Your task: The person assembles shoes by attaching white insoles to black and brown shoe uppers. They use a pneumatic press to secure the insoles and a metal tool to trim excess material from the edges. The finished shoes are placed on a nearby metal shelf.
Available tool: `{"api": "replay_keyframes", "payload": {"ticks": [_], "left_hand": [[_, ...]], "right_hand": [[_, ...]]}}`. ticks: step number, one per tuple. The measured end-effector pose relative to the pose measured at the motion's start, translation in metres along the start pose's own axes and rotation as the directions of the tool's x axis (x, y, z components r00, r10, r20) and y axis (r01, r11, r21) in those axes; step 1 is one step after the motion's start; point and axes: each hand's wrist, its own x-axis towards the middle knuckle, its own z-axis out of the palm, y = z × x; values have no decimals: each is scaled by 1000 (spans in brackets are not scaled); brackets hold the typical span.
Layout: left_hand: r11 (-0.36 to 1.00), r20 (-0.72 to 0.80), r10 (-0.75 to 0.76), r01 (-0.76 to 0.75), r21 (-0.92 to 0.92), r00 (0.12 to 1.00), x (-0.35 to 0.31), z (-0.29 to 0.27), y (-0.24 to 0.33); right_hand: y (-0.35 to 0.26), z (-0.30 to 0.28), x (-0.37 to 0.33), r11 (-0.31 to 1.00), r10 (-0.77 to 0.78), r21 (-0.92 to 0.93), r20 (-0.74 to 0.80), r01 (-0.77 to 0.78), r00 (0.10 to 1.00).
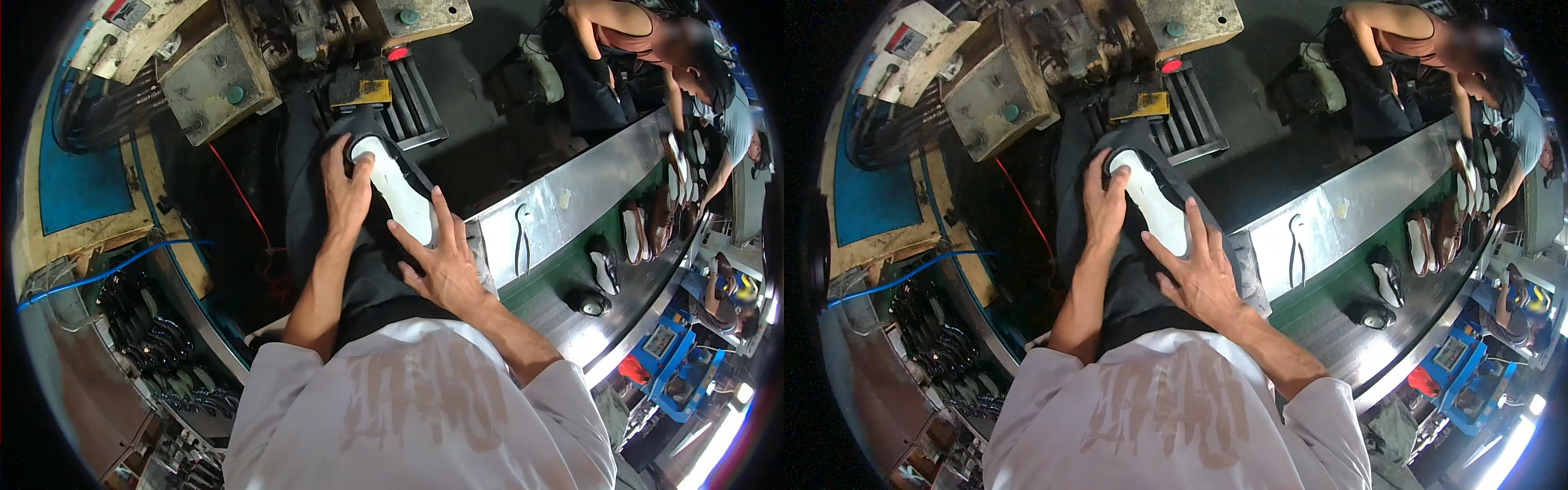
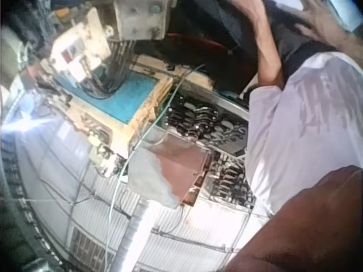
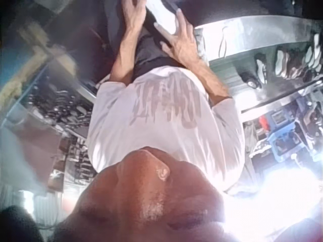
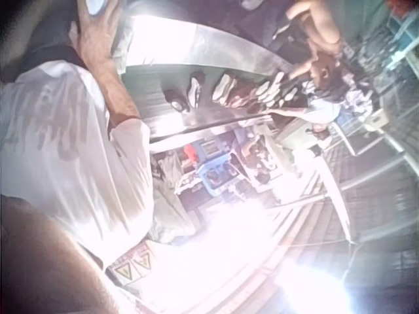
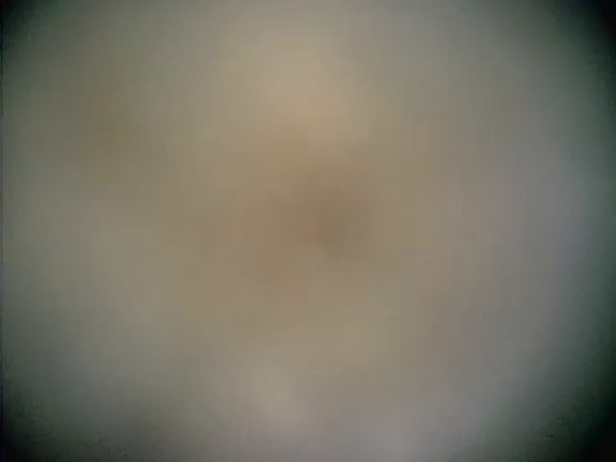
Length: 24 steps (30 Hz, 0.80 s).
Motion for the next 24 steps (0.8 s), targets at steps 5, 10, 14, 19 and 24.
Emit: {"api": "replay_keyframes", "payload": {"ticks": [5,10,14,19,24], "left_hand": [[985,70,160,-155,-71,985,33,-12,-3],[941,-94,337,-336,26,937,24,1,1],[967,179,255,-253,-35,950,43,-20,-6],[963,-30,133,-137,-231,991,138,-80,9],[736,31,77,-36,-676,997,256,-120,118]], "right_hand": [[-1,0,-4,984,-114,-140,-35,109,993],[12,9,-7,993,-96,-61,16,97,995],[18,-19,4,992,-122,42,16,121,992],[20,-52,20,991,-66,109,-143,82,988],[24,-100,76,995,-93,13,-313,102,945]]}}
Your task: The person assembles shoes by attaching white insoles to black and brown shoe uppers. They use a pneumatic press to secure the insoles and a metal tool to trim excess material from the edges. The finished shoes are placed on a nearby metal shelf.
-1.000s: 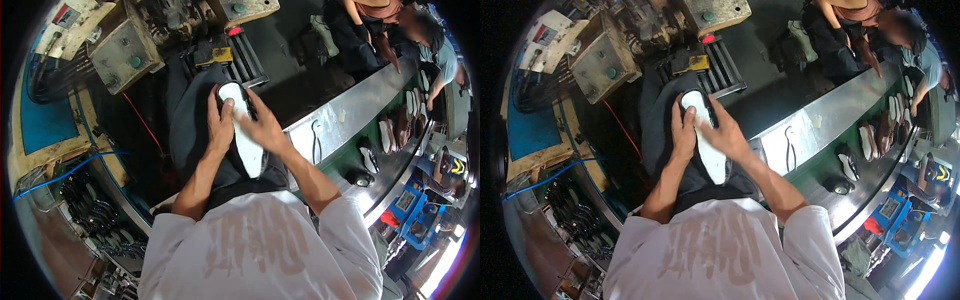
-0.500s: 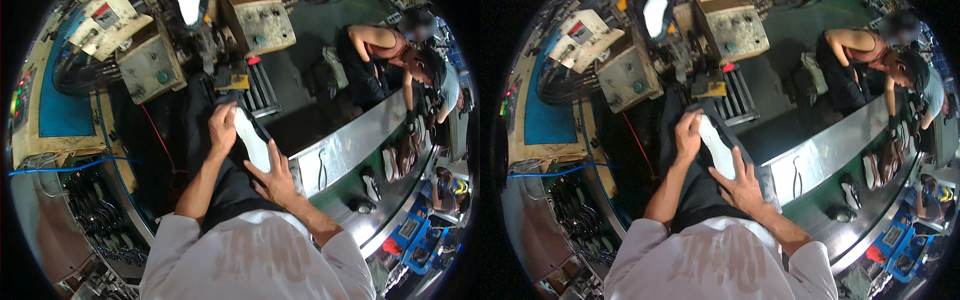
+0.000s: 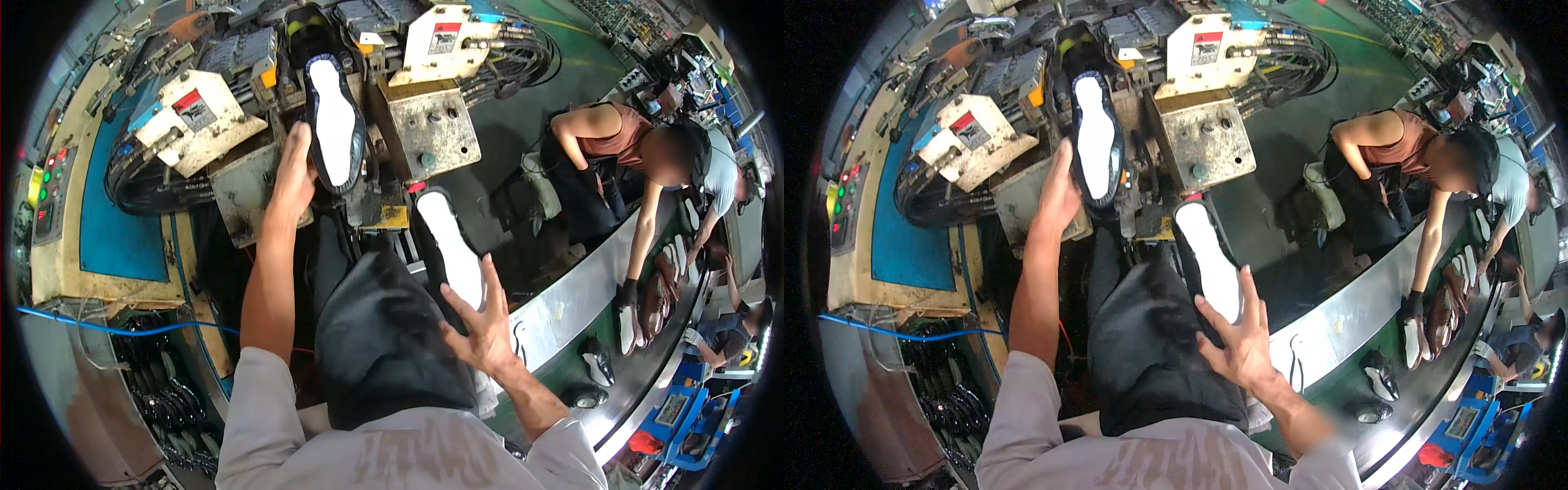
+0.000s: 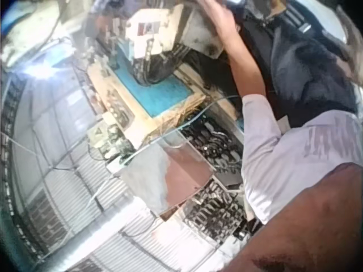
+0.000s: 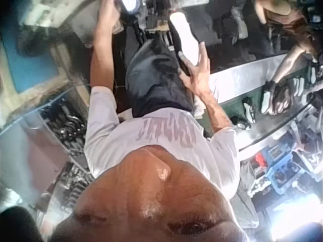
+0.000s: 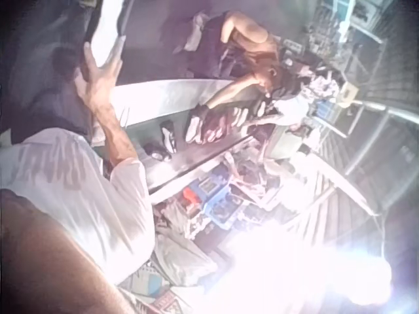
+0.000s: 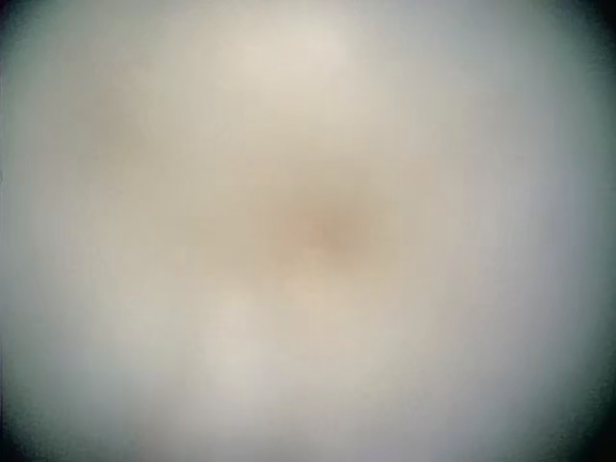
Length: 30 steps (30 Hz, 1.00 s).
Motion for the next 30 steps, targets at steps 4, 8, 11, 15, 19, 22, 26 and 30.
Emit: {"api": "replay_keyframes", "payload": {"ticks": [4,8,11,15,19,22,26,30], "left_hand": [[984,119,-153,162,-70,981,28,42,37],[992,265,122,-109,-65,957,-15,20,59],[980,328,198,-194,-46,924,-66,4,82],[933,130,222,-249,261,966,-139,-12,94],[966,0,141,-137,221,990,-196,-42,76],[983,-53,73,-63,175,996,-230,-60,60],[998,-101,26,-20,58,995,-250,-54,42],[1000,-137,-8,11,23,991,-258,-45,30]], "right_hand": [[-3,-9,85,992,-104,-78,-92,97,990],[-29,-1,182,978,-206,-34,-98,203,974],[-30,20,240,967,-251,-82,-145,241,957],[-30,61,285,981,-194,-3,-168,196,967],[-30,93,295,975,-222,-21,-201,222,954],[-37,94,293,984,-177,-10,-170,178,969],[-52,112,293,964,-257,-142,-264,226,929],[-54,126,281,920,-390,-169,-285,355,875]]}}
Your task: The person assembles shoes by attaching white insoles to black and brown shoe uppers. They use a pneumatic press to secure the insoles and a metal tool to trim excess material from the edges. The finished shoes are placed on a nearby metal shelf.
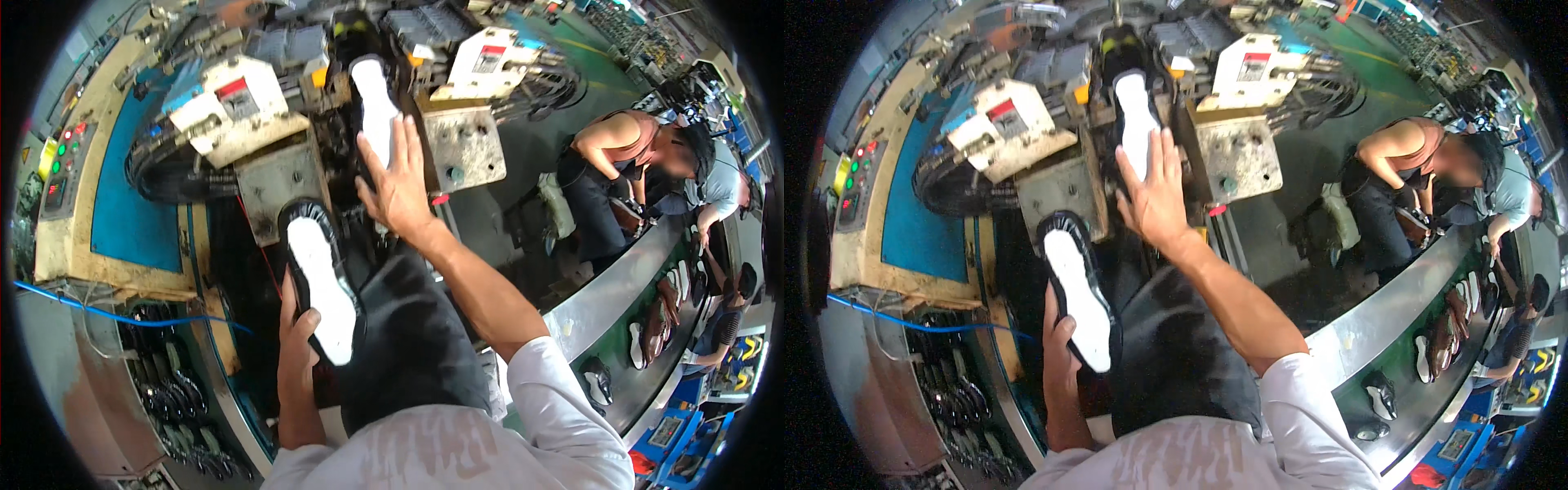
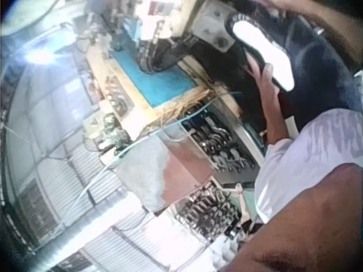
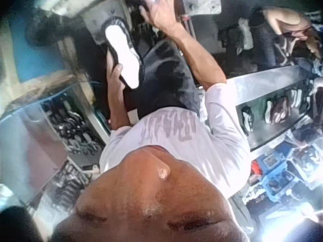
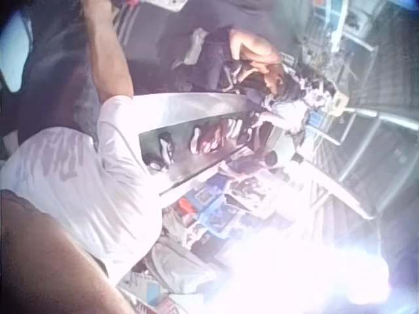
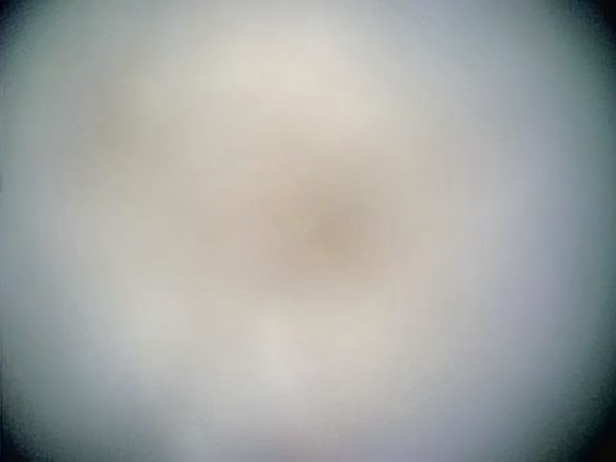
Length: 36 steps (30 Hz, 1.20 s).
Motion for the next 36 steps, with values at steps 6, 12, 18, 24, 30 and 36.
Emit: {"api": "replay_keyframes", "payload": {"ticks": [6,12,18,24,30,36], "left_hand": [[965,167,90,-127,231,982,14,8,-14],[905,87,87,-115,409,992,21,16,-26],[983,100,-75,56,176,992,34,11,-37],[979,62,-141,130,160,988,41,23,-47],[963,127,-79,43,265,989,36,31,-46],[920,83,-56,19,391,995,10,45,-39]], "right_hand": [[17,11,19,999,2,33,-84,1,997],[36,45,82,1000,-19,1,-84,19,996],[39,57,119,999,16,44,-7,-16,1000],[39,64,131,994,11,104,33,-15,999],[55,55,134,990,14,144,-3,-14,1000],[28,19,-11,261,250,859,381,-441,890]]}}
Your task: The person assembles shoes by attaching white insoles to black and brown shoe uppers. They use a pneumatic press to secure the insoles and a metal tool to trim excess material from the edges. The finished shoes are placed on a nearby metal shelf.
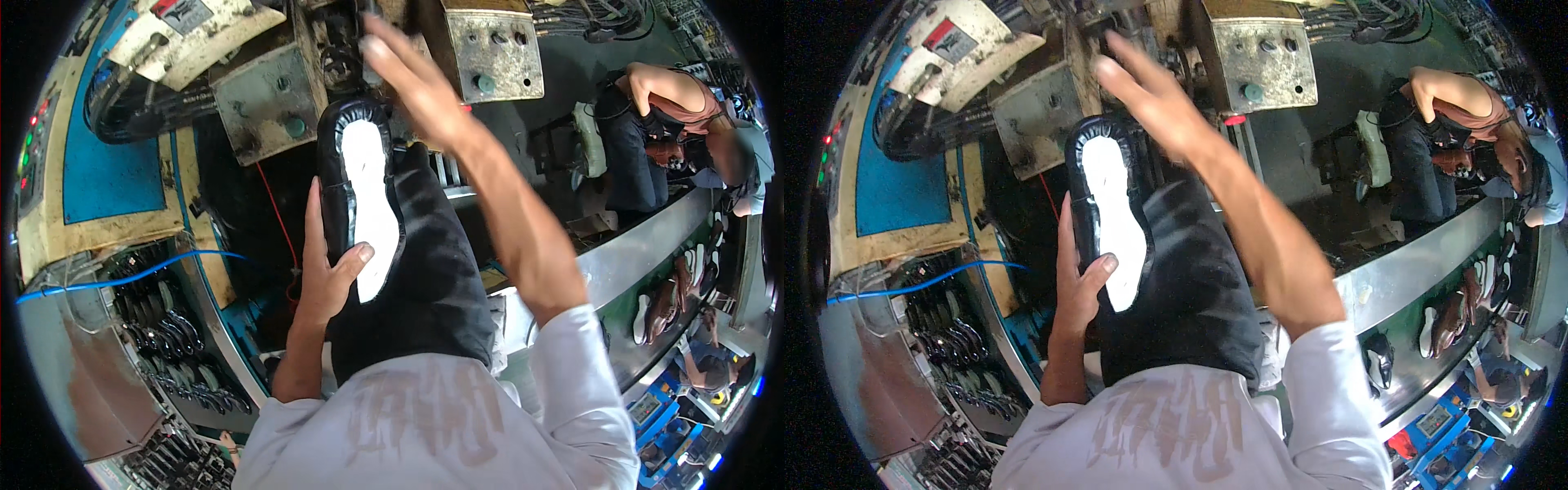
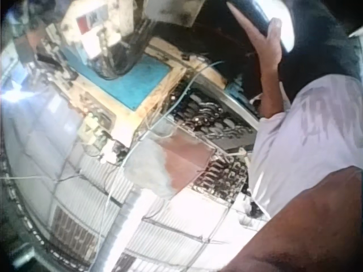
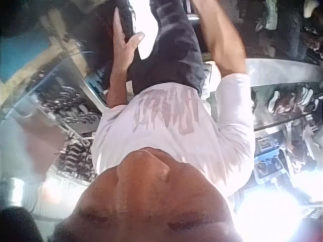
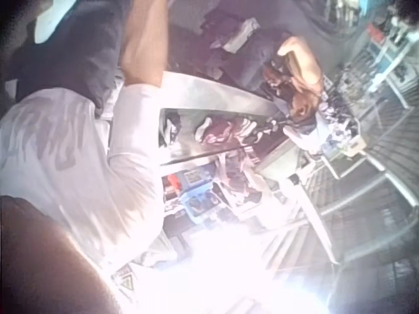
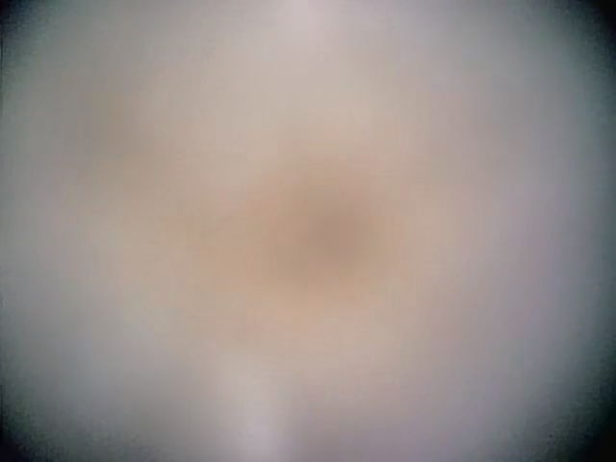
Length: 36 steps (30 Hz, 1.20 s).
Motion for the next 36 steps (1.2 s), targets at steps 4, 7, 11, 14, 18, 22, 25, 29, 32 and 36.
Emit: {"api": "replay_keyframes", "payload": {"ticks": [4,7,11,14,18,22,25,29,32,36], "left_hand": [[993,87,-45,35,115,995,-30,19,-23],[985,94,-72,56,164,993,-56,39,-44],[974,99,-211,200,111,973,-77,65,-61],[967,89,-242,233,103,966,-80,74,-98],[914,145,-406,399,71,902,-76,69,-100],[942,179,-333,320,99,926,-74,62,-108],[949,187,-312,316,10,931,-73,60,-114],[935,139,-347,331,129,927,-74,68,-113],[922,121,-375,356,154,919,-81,75,-109],[916,126,-318,270,297,940,-80,80,-104]], "right_hand": [[8,14,-118,591,446,709,110,-384,888],[42,-5,-160,708,461,578,57,-406,886],[51,-80,-249,829,520,-111,-203,-547,830],[88,-149,-371,548,7,-688,-565,-476,825],[91,-171,-515,-13,113,-581,-810,-814,576],[87,-146,-558,41,141,-521,-842,-853,521],[101,-163,-585,89,140,-462,-872,-883,470],[86,-188,-580,477,326,-154,-883,-865,337],[37,-169,-464,778,606,478,-743,-407,285],[-19,-120,-318,667,680,458,-54,-587,731]]}}
